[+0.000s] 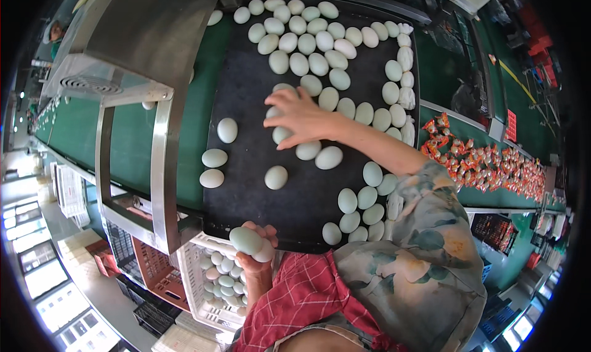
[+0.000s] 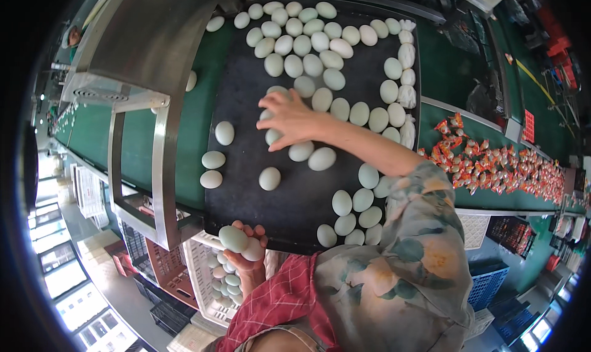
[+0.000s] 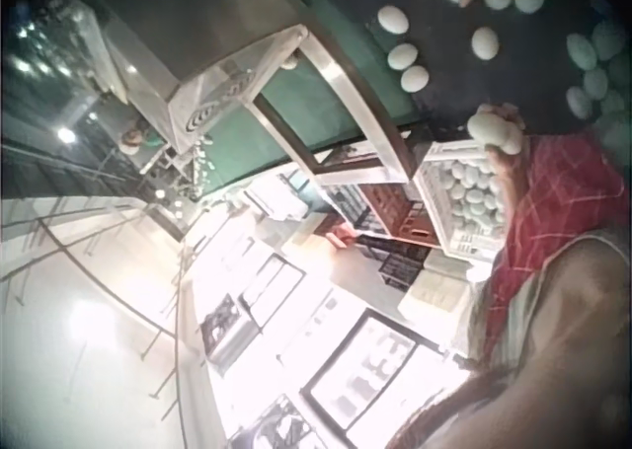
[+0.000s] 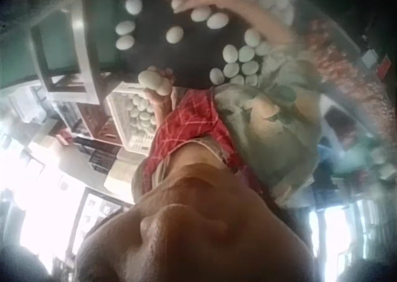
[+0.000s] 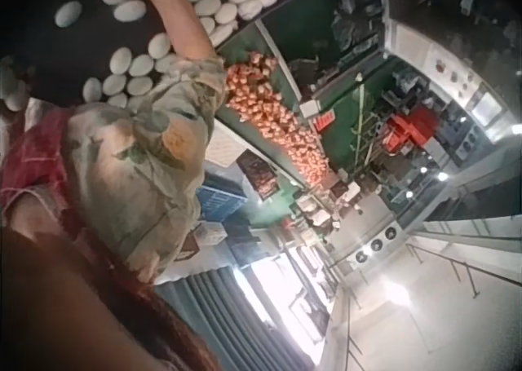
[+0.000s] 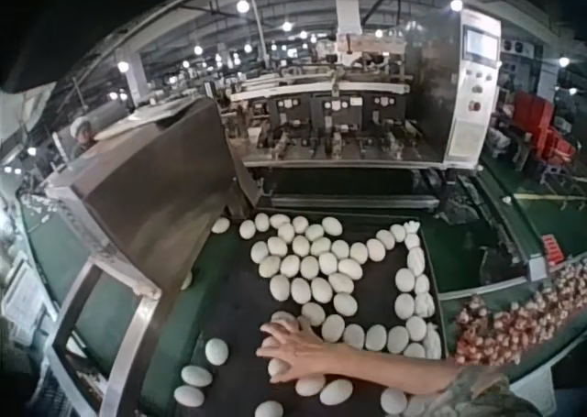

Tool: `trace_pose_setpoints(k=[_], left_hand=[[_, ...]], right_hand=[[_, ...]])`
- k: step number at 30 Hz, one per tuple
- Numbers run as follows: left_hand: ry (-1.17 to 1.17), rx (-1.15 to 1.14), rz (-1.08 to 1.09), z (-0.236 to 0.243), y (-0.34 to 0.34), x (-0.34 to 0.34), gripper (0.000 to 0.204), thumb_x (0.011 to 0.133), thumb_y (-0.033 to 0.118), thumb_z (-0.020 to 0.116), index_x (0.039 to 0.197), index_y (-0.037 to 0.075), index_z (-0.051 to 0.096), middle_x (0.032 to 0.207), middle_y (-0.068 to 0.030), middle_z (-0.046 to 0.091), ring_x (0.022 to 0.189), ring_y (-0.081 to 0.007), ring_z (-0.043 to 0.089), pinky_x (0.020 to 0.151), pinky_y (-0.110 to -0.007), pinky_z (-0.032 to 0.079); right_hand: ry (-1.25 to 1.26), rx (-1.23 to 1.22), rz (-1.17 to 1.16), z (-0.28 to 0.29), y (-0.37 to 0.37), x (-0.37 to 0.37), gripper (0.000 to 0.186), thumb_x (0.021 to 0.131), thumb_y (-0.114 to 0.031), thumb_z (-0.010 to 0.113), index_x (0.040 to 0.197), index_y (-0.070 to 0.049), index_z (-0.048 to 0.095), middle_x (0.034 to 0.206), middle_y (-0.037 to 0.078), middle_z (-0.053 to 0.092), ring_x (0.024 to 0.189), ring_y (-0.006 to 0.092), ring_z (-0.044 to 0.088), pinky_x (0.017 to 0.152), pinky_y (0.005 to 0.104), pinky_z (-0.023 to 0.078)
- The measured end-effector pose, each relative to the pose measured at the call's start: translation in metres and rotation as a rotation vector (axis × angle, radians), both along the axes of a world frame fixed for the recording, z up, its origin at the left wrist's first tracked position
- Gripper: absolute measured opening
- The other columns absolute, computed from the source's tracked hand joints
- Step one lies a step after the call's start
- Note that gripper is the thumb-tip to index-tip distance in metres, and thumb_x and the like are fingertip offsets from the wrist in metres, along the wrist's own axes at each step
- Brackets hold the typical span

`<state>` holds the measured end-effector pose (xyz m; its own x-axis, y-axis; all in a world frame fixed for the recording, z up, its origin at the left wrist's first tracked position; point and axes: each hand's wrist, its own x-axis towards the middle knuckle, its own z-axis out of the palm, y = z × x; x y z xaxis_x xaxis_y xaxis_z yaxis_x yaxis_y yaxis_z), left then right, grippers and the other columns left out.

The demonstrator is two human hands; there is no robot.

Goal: The person sorts and gathers eggs from a metal tray and conveyor belt by hand, then places them into plastic crates.

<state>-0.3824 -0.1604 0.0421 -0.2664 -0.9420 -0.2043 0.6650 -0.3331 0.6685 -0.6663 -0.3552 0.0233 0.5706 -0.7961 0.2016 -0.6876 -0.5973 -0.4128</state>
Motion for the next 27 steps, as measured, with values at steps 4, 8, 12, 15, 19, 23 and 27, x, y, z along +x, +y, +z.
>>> trace_pose_setpoints(k=[4, 8, 12, 15, 19, 23, 27], left_hand=[[0.038, -0.026, 0.023, -0.001, 0.008, 0.0, 0.074, 0.069, 0.061, 0.075, 0.117, 0.01, 0.051, 0.099, -0.0033, 0.062, 0.095, -0.0272, 0.061, 0.062, -0.03, 0.052], [0.034, -0.03, 0.121, 0.0, 0.021, 0.004, 0.074, 0.07, 0.059, 0.076, 0.119, 0.011, 0.05, 0.1, -0.0035, 0.062, 0.095, -0.0277, 0.061, 0.061, -0.032, 0.053], [0.046, -0.023, 0.094, -0.004, 0.024, 0.009, 0.075, 0.071, 0.059, 0.075, 0.122, 0.011, 0.049, 0.101, -0.0034, 0.063, 0.095, -0.0282, 0.061, 0.062, -0.032, 0.054], [0.049, -0.02, 0.081, -0.006, 0.024, 0.005, 0.076, 0.071, 0.06, 0.074, 0.124, 0.011, 0.049, 0.101, -0.0035, 0.063, 0.095, -0.0282, 0.061, 0.063, -0.032, 0.054], [0.055, -0.056, 0.007, -0.005, 0.019, 0.0, 0.076, 0.072, 0.061, 0.072, 0.125, 0.011, 0.048, 0.102, -0.0039, 0.064, 0.095, -0.0279, 0.06, 0.063, -0.032, 0.054], [0.079, -0.07, -0.031, -0.002, 0.019, -0.001, 0.077, 0.072, 0.061, 0.072, 0.125, 0.011, 0.048, 0.102, -0.0042, 0.063, 0.096, -0.0285, 0.059, 0.063, -0.033, 0.054], [0.099, -0.063, -0.049, 0.002, 0.018, -0.004, 0.078, 0.072, 0.061, 0.072, 0.124, 0.009, 0.048, 0.103, -0.0051, 0.062, 0.096, -0.0286, 0.06, 0.065, -0.033, 0.054]], right_hand=[[-0.292, -0.212, -0.294, 0.006, -0.063, -0.085, 0.041, 0.075, -0.024, 0.074, 0.114, -0.017, 0.064, 0.114, 0.013, 0.057, 0.108, 0.0339, 0.049, 0.086, 0.0414, 0.047], [-0.156, -0.405, -0.681, -0.042, -0.133, -0.168, 0.039, 0.09, -0.037, 0.055, 0.124, -0.017, 0.057, 0.122, 0.016, 0.057, 0.111, 0.0368, 0.05, 0.092, 0.0476, 0.044], [0.267, -0.014, -0.896, -0.046, -0.136, -0.143, 0.058, 0.092, -0.054, 0.038, 0.13, -0.011, 0.049, 0.124, 0.018, 0.054, 0.112, 0.0375, 0.052, 0.097, 0.0513, 0.033], [0.341, -0.033, -0.785, -0.04, -0.109, -0.118, 0.073, 0.089, -0.059, 0.041, 0.128, 0.003, 0.048, 0.12, 0.017, 0.055, 0.11, 0.0324, 0.052, 0.096, 0.0444, 0.034], [0.189, -0.093, -0.695, -0.045, -0.059, -0.081, 0.061, 0.089, -0.053, 0.048, 0.128, -0.006, 0.047, 0.121, 0.013, 0.054, 0.12, 0.0285, 0.039, 0.094, 0.053, 0.033], [0.159, -0.003, -0.537, -0.031, -0.009, -0.041, 0.053, 0.091, -0.051, 0.047, 0.135, -0.02, 0.046, 0.132, 0.015, 0.043, 0.128, 0.0289, 0.03, 0.089, 0.0654, 0.029], [0.229, -0.092, -0.531, -0.027, 0.042, -0.022, 0.05, 0.093, -0.047, 0.047, 0.134, -0.019, 0.049, 0.14, 0.021, 0.032, 0.129, 0.0331, 0.029, 0.092, 0.064, 0.029]])
